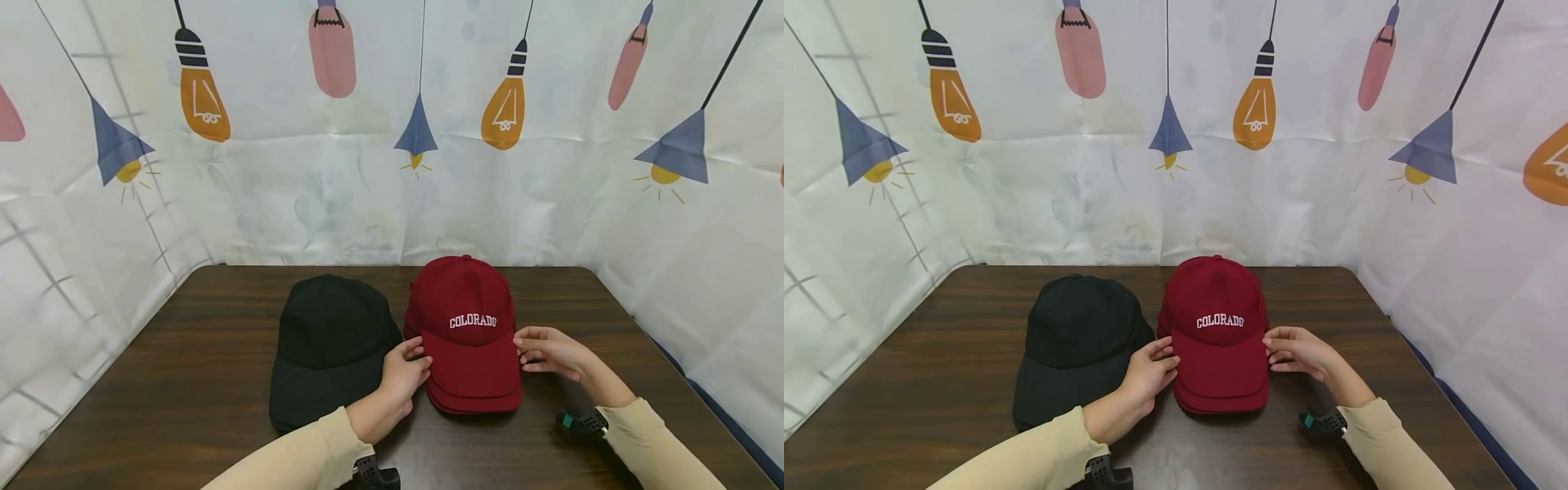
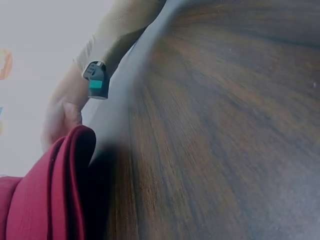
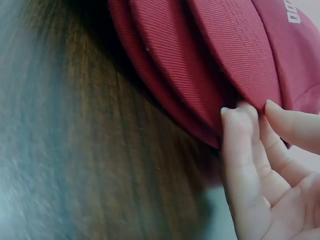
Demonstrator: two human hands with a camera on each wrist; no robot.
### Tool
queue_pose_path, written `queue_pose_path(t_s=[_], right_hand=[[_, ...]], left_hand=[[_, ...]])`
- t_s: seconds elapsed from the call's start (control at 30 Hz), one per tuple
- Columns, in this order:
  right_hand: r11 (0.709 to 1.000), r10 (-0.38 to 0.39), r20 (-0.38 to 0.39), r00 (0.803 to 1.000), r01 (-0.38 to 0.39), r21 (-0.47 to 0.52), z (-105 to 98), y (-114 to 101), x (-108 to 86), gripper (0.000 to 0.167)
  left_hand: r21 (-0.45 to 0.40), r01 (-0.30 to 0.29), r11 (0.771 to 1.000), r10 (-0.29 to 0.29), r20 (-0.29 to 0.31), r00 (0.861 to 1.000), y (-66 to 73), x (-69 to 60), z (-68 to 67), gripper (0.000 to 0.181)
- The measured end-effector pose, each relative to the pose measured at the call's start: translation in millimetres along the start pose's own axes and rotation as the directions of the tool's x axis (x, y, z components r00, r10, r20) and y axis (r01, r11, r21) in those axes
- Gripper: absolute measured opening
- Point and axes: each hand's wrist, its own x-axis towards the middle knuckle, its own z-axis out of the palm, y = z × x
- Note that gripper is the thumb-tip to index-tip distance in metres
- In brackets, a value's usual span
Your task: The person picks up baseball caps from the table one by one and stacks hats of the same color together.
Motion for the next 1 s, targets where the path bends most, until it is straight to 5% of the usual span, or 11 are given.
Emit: queue_pose_path(t_s=[0.3,0.67,0.83,1.0], right_hand=[[0.965,-0.050,-0.020,0.999,0.043,-0.259,4,-18,-9.8,0.032],[0.887,-0.124,-0.036,0.992,0.094,-0.453,6,-30,-21.0,0.033],[0.861,-0.169,-0.033,0.985,0.131,-0.491,6,-34,-28.3,0.036],[0.862,-0.261,-0.073,0.963,0.198,-0.467,7,-39,-36.8,0.037]], left_hand=[[0.011,0.061,0.998,-0.061,0.105,0.993,15.0,-10.8,-10.9,0.055],[0.027,0.078,0.997,-0.082,0.236,0.968,30.4,-19.4,-23.0,0.064],[0.052,0.049,0.997,-0.062,0.287,0.956,35.5,-26.0,-36.3,0.064],[0.074,-0.046,0.996,0.018,0.337,0.941,50.0,-30.8,-50.4,0.058]])
